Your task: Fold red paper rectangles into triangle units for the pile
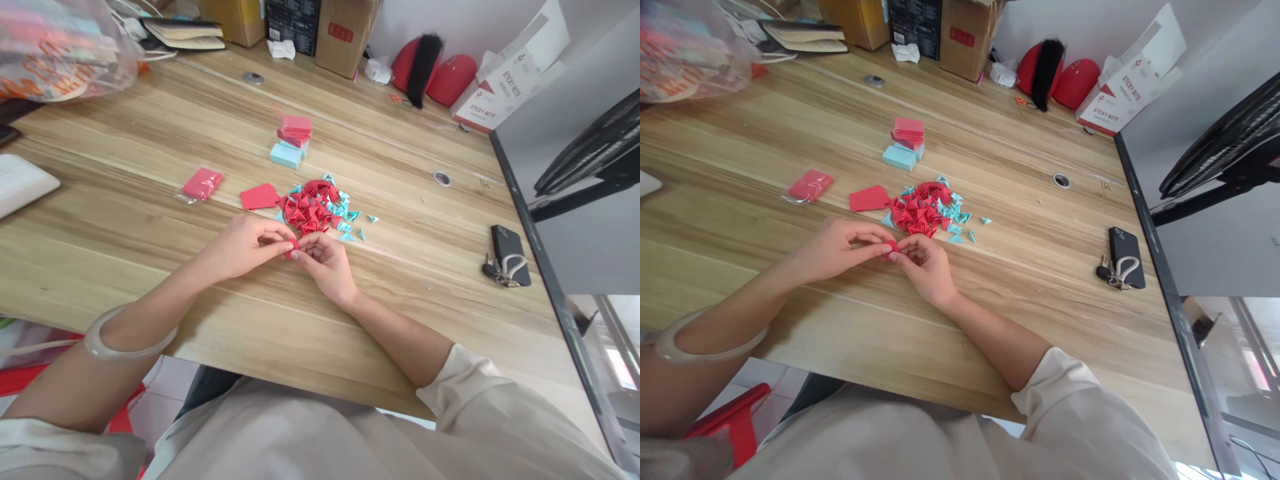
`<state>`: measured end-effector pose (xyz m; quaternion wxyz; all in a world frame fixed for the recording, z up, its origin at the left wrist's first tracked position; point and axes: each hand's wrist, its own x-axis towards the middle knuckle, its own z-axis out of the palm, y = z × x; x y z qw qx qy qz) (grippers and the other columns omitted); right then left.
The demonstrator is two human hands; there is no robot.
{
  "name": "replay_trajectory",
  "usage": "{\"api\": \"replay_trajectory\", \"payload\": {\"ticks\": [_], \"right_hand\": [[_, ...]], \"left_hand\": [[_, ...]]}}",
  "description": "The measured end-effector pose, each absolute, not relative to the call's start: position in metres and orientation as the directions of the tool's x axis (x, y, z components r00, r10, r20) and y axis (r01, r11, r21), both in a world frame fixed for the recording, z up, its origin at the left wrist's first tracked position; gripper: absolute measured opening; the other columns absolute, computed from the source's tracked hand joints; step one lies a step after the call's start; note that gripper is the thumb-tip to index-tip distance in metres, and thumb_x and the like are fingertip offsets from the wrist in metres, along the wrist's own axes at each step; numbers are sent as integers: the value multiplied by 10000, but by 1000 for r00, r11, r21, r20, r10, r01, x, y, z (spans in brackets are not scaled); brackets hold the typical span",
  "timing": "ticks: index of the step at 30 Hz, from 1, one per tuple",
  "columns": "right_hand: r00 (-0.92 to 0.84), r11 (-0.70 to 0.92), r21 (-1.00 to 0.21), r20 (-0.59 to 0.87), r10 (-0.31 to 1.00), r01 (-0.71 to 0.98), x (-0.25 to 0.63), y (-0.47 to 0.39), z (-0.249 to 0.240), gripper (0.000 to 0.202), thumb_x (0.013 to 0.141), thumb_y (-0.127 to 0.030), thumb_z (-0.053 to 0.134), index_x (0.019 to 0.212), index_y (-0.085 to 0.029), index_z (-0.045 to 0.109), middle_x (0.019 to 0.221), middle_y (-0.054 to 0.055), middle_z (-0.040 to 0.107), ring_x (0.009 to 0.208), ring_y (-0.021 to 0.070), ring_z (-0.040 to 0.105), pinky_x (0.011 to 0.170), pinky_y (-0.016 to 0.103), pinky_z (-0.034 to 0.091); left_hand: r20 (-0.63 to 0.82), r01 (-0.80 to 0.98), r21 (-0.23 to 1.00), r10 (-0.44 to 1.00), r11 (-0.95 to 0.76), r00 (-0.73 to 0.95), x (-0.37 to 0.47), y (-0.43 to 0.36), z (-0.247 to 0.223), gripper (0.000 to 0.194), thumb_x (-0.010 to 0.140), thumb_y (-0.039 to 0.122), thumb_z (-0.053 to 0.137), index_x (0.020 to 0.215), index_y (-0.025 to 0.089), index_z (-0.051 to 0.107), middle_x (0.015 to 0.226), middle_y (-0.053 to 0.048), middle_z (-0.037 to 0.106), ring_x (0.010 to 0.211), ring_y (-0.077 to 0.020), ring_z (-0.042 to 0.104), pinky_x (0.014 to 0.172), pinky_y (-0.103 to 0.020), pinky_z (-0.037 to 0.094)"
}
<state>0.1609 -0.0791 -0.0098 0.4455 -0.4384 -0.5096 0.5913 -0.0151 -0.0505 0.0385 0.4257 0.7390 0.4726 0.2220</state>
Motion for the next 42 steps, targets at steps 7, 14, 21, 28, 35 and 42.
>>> {"api": "replay_trajectory", "payload": {"ticks": [7, 14, 21, 28, 35, 42], "right_hand": [[-257, -91, -994, -72, 964, -66, 161, -80, -13, 358, 646, -402, 780, 810, -168, 564, 753, 1, 636, 669, 59, 566, 621, 206, 448], [-258, -73, -996, -59, 964, -44, 161, -80, -15, 294, 693, -366, 739, 813, -166, 559, 731, -3, 627, 658, 55, 563, 609, 196, 446], [-259, -47, -998, -37, 965, -34, 161, -80, -16, 242, 758, -371, 671, 816, -162, 563, 768, 18, 660, 630, 48, 558, 559, 181, 431], [-254, -34, -999, -27, 967, -22, 162, -81, -16, 236, 760, -368, 672, 810, -161, 569, 740, -3, 609, 611, 37, 522, 557, 181, 411], [-265, -6, -999, -20, 964, 54, 163, -81, -16, 213, 792, -360, 636, 815, -164, 558, 710, -14, 578, 598, 34, 496, 568, 188, 396], [-288, 10, -991, -29, 957, 133, 163, -84, -14, 192, 805, -343, 615, 829, -160, 562, 691, -19, 558, 591, 30, 476, 559, 177, 384]], "left_hand": [[-53, 477, 861, 902, -176, 429, -13, -49, 35, 199, 797, 356, 652, 881, 188, 718, 810, 14, 750, 745, -110, 699, 632, -149, 494], [-52, 515, 832, 895, -206, 443, -15, -50, 37, 215, 817, 374, 639, 902, 194, 720, 826, 13, 750, 758, -115, 696, 663, -166, 508], [-29, 544, 800, 890, -252, 455, -15, -50, 37, 236, 837, 382, 610, 921, 186, 711, 828, 6, 752, 764, -124, 699, 656, -173, 500], [9, 583, 749, 886, -314, 465, -15, -52, 39, 215, 851, 351, 593, 936, 196, 716, 859, 16, 753, 800, -123, 698, 687, -180, 475], [19, 647, 653, 862, -395, 507, -14, -54, 43, 204, 871, 317, 574, 965, 198, 711, 851, 18, 750, 764, -117, 676, 686, -186, 429], [-69, 717, 554, 835, -423, 546, -14, -57, 48, 244, 911, 334, 501, 1038, 236, 684, 877, 7, 734, 716, -127, 629, 637, -209, 366]]}}
